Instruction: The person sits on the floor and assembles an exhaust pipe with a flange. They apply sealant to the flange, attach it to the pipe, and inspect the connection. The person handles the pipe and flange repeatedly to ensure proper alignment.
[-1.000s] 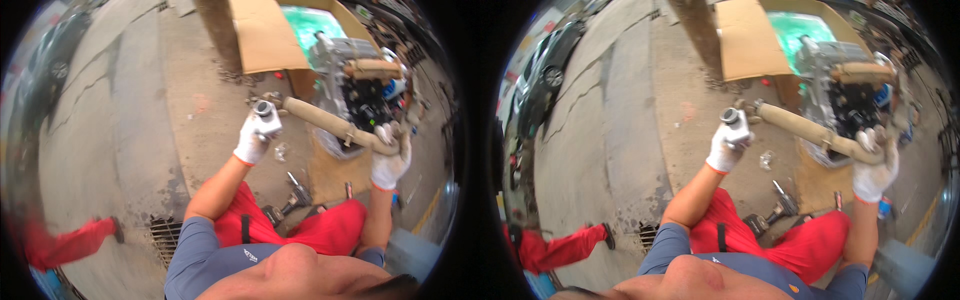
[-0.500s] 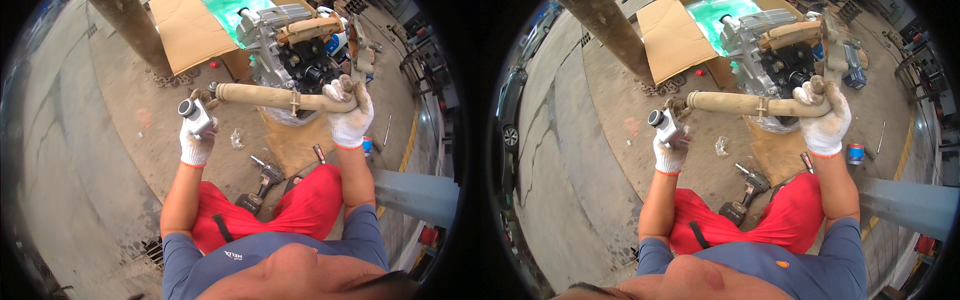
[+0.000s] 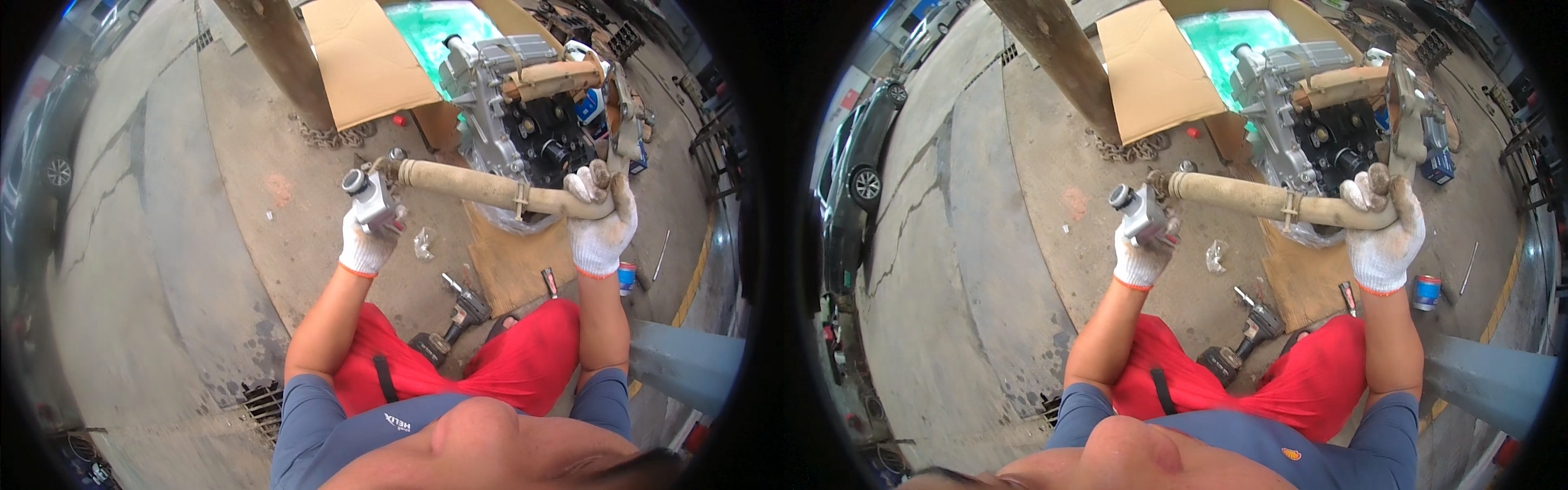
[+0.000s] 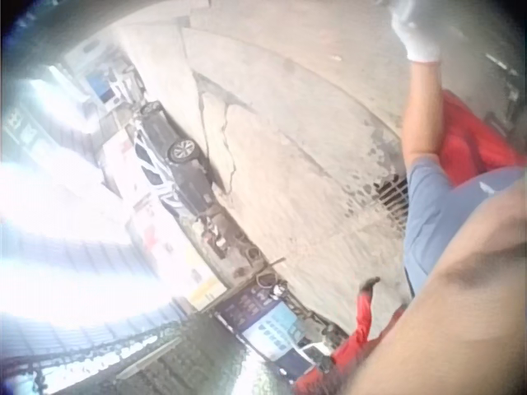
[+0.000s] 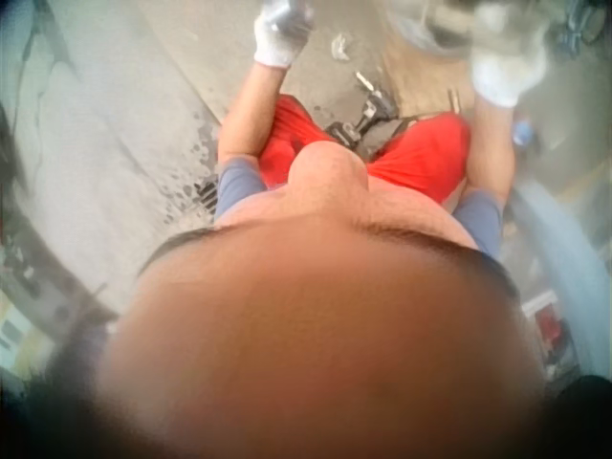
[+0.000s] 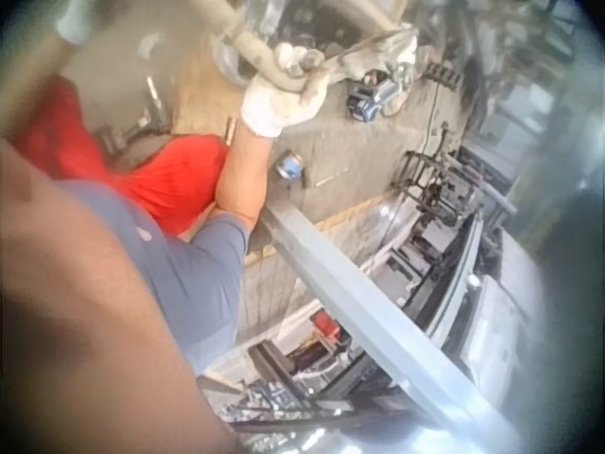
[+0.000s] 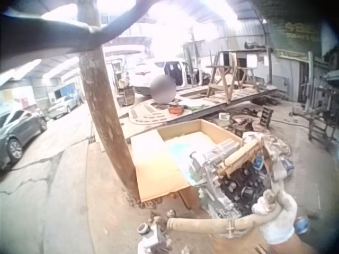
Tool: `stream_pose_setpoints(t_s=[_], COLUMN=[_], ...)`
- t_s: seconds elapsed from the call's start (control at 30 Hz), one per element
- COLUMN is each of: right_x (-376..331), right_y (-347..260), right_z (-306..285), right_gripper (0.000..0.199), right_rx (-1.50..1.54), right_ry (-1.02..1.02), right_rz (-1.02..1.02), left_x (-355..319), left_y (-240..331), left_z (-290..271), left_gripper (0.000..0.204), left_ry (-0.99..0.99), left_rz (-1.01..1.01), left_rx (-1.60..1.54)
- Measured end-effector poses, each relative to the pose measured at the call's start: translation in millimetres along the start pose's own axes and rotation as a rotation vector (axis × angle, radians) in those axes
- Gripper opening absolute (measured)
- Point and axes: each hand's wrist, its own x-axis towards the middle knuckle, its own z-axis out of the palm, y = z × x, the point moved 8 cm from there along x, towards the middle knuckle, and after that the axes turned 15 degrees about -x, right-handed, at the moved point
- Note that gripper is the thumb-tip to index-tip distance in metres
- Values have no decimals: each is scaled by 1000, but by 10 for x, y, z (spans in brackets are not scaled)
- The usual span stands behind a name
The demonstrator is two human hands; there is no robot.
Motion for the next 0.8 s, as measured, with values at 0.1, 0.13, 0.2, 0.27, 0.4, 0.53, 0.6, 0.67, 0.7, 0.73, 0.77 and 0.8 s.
stream_pose_setpoints(t_s=[0.1, 0.13, 0.2, 0.27, 0.4, 0.53, 0.6, 0.67, 0.7, 0.73, 0.77, 0.8], right_x=[6, 2, 2, 8, 0, -1, -15, -18, -16, -16, -15, -22], right_y=[-5, -2, 1, -4, 43, 83, 56, 63, 51, 72, 97, 97], right_z=[-36, -55, -81, -97, -93, -85, -84, -30, -23, 10, 44, 35], right_gripper=[20, 20, 20, 19, 20, 21, 22, 21, 20, 20, 20, 20], right_rx=[-12, -4, -2, -16, -13, -5, -5, -27, -38, -20, -1, 9], right_ry=[14, 32, 38, 16, 1, 25, 21, 20, 30, 16, 3, -2], right_rz=[-7, 4, 7, -9, 29, 49, 2, 3, -6, 15, 37, 53], left_x=[32, 26, 18, 41, 62, 73, 76, 124, 134, 130, 123, 134], left_y=[-23, -29, -25, -49, -114, -80, -74, -81, -91, -84, -61, -90], left_z=[19, 30, 37, 5, -20, -160, -147, -237, -213, -193, -193, -167], left_gripper=[35, 35, 35, 35, 36, 39, 39, 36, 36, 36, 36, 38], left_ry=[11, 8, 3, -7, -4, 1, -28, 26, -23, -69, -163, -111], left_rz=[-31, -36, -34, -14, -7, -45, -45, -46, -76, -103, -134, -116], left_rx=[37, 37, 55, 107, 186, 162, 139, 66, 41, 19, -8, -12])
